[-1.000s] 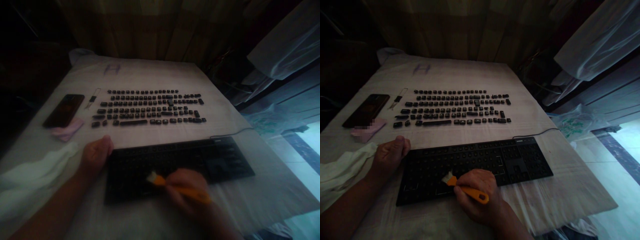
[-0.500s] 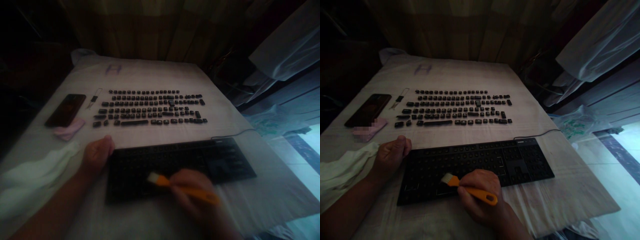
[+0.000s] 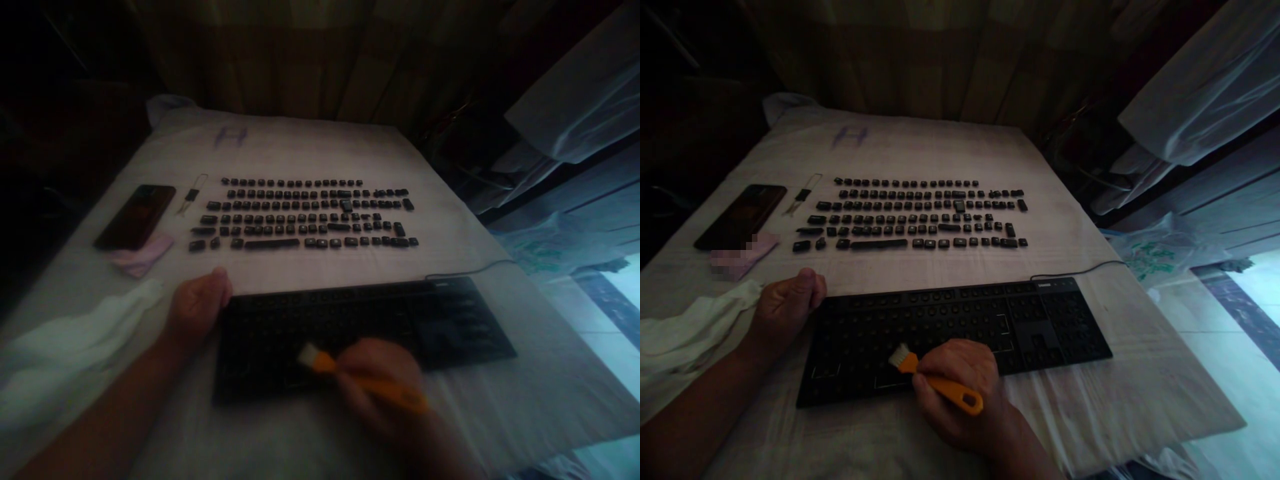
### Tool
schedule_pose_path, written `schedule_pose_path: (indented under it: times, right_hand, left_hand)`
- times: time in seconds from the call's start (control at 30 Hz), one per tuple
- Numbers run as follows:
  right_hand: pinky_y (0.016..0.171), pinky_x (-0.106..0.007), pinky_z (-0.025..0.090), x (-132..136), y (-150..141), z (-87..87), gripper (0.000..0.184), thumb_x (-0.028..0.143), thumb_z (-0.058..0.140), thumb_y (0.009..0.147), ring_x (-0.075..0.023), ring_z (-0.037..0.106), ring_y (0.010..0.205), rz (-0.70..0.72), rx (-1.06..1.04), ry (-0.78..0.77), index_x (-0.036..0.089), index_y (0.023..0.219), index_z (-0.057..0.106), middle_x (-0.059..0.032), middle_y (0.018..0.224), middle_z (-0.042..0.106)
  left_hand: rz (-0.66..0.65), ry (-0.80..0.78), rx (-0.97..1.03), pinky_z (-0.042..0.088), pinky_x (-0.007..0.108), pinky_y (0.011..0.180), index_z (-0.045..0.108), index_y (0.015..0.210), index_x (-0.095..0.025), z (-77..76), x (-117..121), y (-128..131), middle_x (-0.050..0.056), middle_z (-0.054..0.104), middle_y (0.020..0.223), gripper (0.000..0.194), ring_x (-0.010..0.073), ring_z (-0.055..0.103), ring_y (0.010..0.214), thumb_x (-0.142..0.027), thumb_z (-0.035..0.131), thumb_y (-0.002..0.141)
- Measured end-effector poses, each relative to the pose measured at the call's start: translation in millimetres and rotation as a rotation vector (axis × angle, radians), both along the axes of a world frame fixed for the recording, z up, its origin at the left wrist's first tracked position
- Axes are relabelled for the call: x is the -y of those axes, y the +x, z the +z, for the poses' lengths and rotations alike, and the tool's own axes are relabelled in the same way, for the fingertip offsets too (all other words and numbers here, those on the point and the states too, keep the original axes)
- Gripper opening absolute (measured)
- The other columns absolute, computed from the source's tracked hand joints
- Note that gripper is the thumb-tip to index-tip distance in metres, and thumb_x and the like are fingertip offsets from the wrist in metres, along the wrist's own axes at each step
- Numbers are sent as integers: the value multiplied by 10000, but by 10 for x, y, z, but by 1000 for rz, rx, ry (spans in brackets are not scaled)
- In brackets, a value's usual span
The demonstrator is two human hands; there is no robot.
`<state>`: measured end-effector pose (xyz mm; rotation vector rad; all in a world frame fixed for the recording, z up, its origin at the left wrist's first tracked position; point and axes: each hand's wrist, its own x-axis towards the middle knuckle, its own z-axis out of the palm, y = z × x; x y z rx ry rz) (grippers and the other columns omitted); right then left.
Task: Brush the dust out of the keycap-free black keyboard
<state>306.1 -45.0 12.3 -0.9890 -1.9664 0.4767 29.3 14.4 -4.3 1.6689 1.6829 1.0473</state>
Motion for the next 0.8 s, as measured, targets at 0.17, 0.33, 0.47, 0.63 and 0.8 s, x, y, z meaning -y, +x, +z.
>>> schedule_pose_path:
  times: [0.17, 0.33, 0.47, 0.63, 0.8]
  right_hand:
    - [548, -235, 568, 14, 8, -5, 138, 155, 552, 902, -134, 700, 528, 45, 10, -10, 219, 828, 651, 20, 654, 743]
    - [543, -234, 573, 14, 13, 7, 130, 179, 554, 925, -137, 708, 528, 59, -9, -8, 220, 844, 647, 18, 656, 747]
    - [569, -239, 595, 21, 28, 67, 136, 133, 566, 899, -145, 722, 550, 18, -21, -34, 234, 860, 648, 19, 674, 757]
    - [484, -244, 536, 11, 118, 51, 165, 112, 573, 853, -151, 677, 492, -131, -49, -27, 232, 752, 626, 26, 606, 697]
    - [483, -259, 498, 21, 199, -95, 154, 129, 573, 845, -149, 645, 496, -213, -70, -19, 226, 730, 605, 27, 597, 663]
  left_hand:
    - [-6, 11, -5, 340, 302, 494, 423, 473, -241, -27, -18, -7, -26, 420, 454, 550, 126, 386, 444, -484, 383, 964]
    - [-7, 5, 9, 319, 304, 479, 420, 469, -241, -34, -20, -11, -33, 396, 442, 580, 121, 361, 433, -548, 378, 959]
    - [-3, 2, 16, 330, 300, 490, 431, 478, -238, -29, -9, -15, -32, 408, 455, 567, 121, 374, 447, -532, 393, 960]
    - [0, -3, 42, 336, 296, 490, 434, 477, -241, -35, -6, -14, -35, 400, 453, 554, 118, 366, 443, -520, 398, 954]
    - [-7, 0, 35, 342, 295, 497, 429, 479, -240, -37, -9, -10, -32, 411, 454, 565, 120, 370, 449, -535, 392, 959]
